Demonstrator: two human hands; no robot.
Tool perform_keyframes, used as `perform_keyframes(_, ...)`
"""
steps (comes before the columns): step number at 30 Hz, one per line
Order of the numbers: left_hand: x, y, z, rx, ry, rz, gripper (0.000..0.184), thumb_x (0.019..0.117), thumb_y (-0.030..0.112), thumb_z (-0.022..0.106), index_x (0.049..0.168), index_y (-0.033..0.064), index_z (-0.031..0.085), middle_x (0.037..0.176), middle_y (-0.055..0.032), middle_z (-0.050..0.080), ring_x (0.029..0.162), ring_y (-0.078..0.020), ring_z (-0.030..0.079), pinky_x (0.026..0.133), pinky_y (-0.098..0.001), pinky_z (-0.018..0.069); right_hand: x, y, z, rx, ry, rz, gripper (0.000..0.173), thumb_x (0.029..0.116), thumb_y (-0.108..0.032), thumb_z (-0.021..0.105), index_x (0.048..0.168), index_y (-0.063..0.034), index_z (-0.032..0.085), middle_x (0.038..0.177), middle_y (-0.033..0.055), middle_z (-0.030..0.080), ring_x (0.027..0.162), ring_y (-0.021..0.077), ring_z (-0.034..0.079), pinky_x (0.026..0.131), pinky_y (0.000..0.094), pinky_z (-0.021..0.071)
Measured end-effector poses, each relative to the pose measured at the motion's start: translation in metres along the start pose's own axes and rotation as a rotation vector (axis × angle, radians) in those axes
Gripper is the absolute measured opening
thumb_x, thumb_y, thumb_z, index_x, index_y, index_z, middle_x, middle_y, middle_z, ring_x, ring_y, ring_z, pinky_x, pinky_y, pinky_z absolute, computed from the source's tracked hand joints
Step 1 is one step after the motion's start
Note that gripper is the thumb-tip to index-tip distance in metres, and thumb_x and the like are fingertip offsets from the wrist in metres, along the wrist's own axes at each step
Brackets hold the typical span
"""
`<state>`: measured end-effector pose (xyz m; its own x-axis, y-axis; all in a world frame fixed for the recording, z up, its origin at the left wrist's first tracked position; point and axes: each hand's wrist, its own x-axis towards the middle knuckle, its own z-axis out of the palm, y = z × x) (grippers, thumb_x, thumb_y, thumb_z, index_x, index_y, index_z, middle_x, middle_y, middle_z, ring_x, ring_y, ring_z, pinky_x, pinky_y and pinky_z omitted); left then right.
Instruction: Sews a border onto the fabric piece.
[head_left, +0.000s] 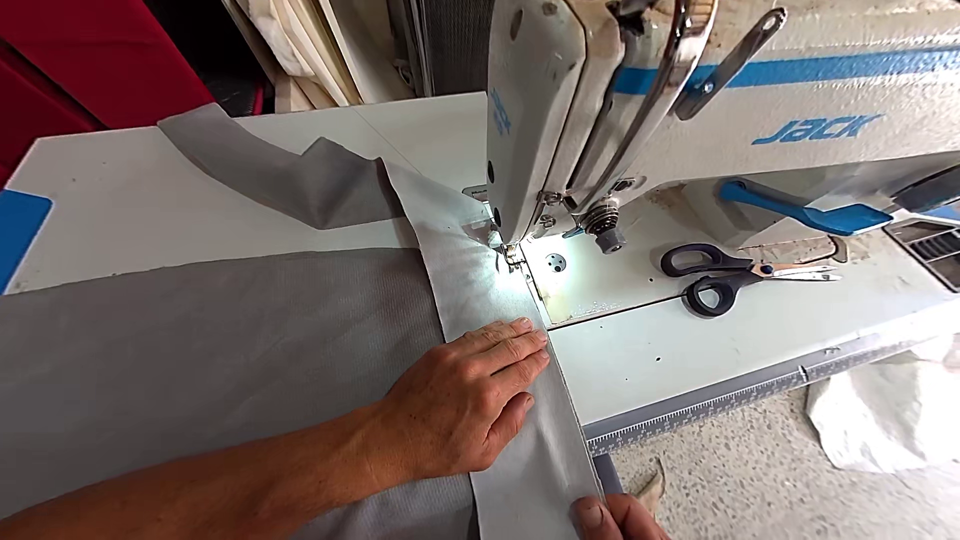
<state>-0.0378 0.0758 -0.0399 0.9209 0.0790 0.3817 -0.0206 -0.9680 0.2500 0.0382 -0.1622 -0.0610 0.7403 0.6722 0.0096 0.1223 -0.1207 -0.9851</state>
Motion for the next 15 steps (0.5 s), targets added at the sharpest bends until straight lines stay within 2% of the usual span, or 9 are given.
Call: perform_keyframes(15,0.0033,-0.0064,-0.0025,-0.003,0.001,0.005,0.041,0.1015,0.028,0.047,0.129,0.0105,0.071,0.143,-0.0032,0.064,0.142,-0.0157,0.05,0.117,-0.0308,0.0418,0.0066,-0.0027,0.0026,0.001,-0.009,0.022,0.019,0.0999,-0.011,0.062,0.082,-0.0041,0.065,0.061,-0.0074,0.061,0.053,-0.004,0.056,0.05,0.0152,0.0485)
